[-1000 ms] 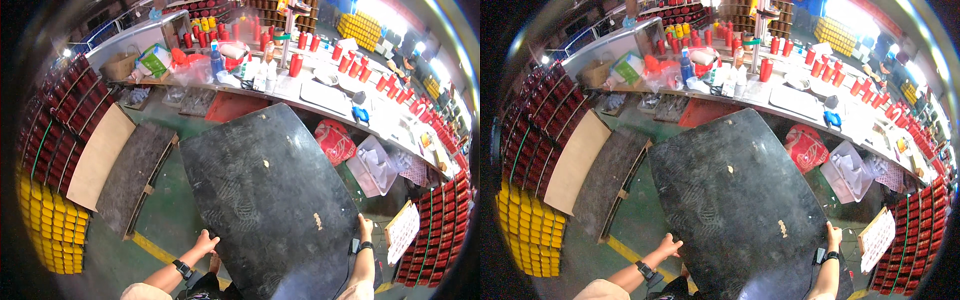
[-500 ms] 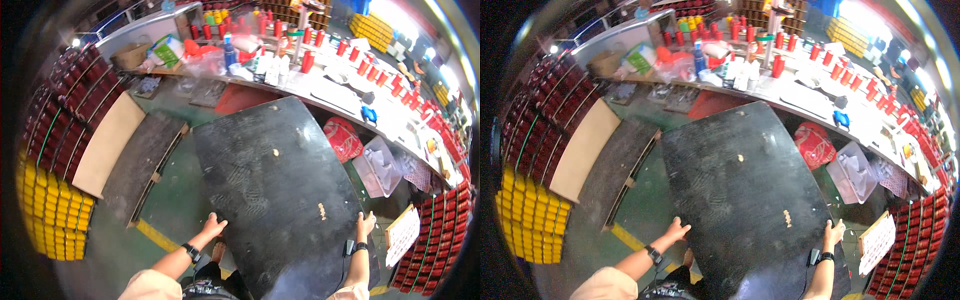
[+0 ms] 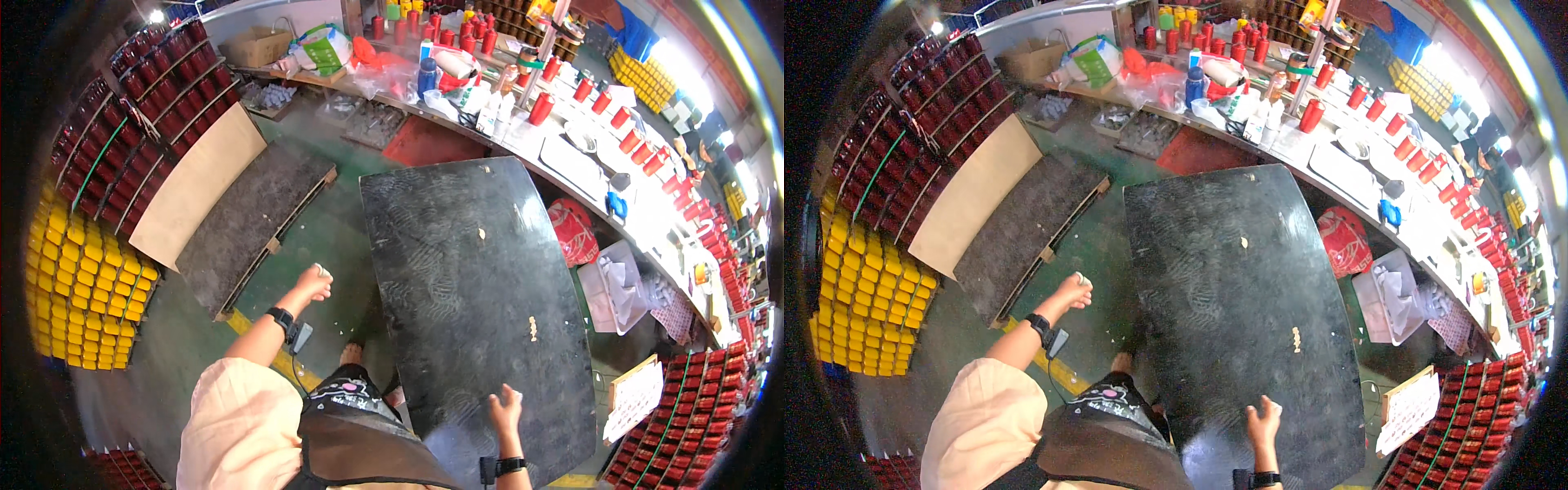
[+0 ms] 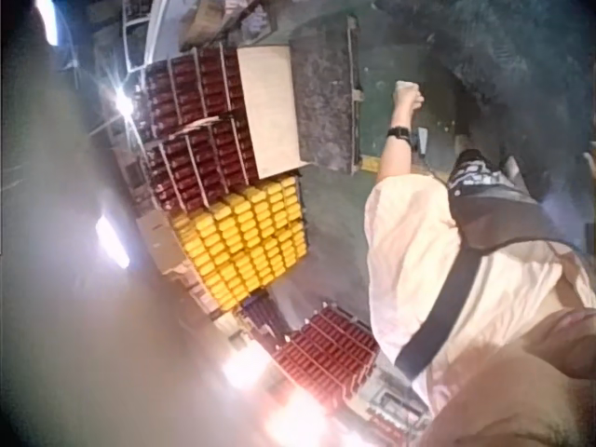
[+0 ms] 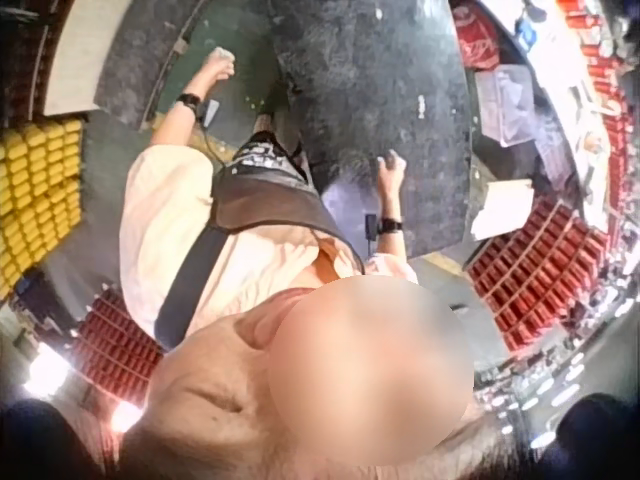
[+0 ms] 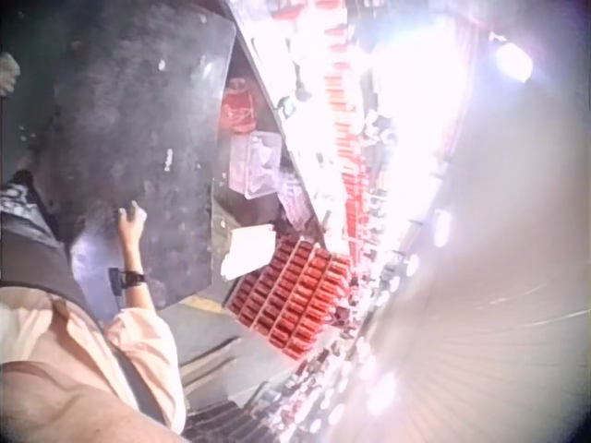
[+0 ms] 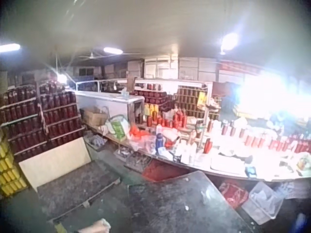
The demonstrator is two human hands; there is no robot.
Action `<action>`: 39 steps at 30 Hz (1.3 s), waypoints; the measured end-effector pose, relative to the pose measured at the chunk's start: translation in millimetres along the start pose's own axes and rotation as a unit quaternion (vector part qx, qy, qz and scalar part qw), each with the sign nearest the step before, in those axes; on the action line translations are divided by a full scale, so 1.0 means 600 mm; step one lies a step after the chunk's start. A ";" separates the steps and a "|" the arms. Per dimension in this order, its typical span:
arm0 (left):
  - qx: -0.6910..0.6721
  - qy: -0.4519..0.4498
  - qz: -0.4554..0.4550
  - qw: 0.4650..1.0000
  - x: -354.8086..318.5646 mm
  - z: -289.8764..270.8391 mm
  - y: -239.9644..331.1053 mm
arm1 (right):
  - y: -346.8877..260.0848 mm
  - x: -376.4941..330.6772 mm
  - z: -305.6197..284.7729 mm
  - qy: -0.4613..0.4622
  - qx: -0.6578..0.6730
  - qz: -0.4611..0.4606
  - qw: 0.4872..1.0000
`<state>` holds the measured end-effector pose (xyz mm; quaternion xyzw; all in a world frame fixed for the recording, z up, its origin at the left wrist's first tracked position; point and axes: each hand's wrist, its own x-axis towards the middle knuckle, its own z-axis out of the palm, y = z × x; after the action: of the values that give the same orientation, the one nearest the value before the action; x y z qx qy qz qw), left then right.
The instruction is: The recorder organizes and moves large sheets of adhesive labels and equipment in a manufacturing facility.
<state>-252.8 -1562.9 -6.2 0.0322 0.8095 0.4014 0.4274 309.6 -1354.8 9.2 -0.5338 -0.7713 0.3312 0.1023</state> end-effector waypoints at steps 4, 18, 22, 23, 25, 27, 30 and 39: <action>-0.076 -0.018 0.014 0.997 0.071 -0.067 0.053 | -0.120 -0.007 0.046 -0.049 -0.011 0.000 0.999; 0.082 0.017 0.262 0.961 0.530 -0.089 0.297 | -0.440 0.185 0.342 -0.140 -0.004 0.242 0.960; 0.112 -0.068 0.249 0.960 0.567 -0.073 0.349 | -0.499 0.213 0.393 -0.176 -0.034 0.256 0.950; 0.094 -0.060 0.251 0.961 0.573 -0.067 0.350 | -0.504 0.218 0.399 -0.193 -0.053 0.266 0.943; 0.079 -0.104 0.209 0.969 0.594 -0.065 0.355 | -0.505 0.232 0.413 -0.217 -0.071 0.288 0.930; 0.064 -0.122 0.198 0.970 0.618 -0.066 0.345 | -0.516 0.236 0.435 -0.190 -0.120 0.264 0.938; 0.065 -0.137 0.196 0.969 0.632 -0.059 0.353 | -0.537 0.259 0.445 -0.149 -0.204 0.206 0.945; 0.060 -0.192 0.179 0.963 0.658 -0.053 0.366 | -0.561 0.291 0.445 -0.142 -0.267 0.193 0.933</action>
<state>-589.1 -1278.0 -110.3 0.2789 0.7161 0.4082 0.4928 -153.0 -1377.4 -19.2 -0.6279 -0.7196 0.1985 -0.2203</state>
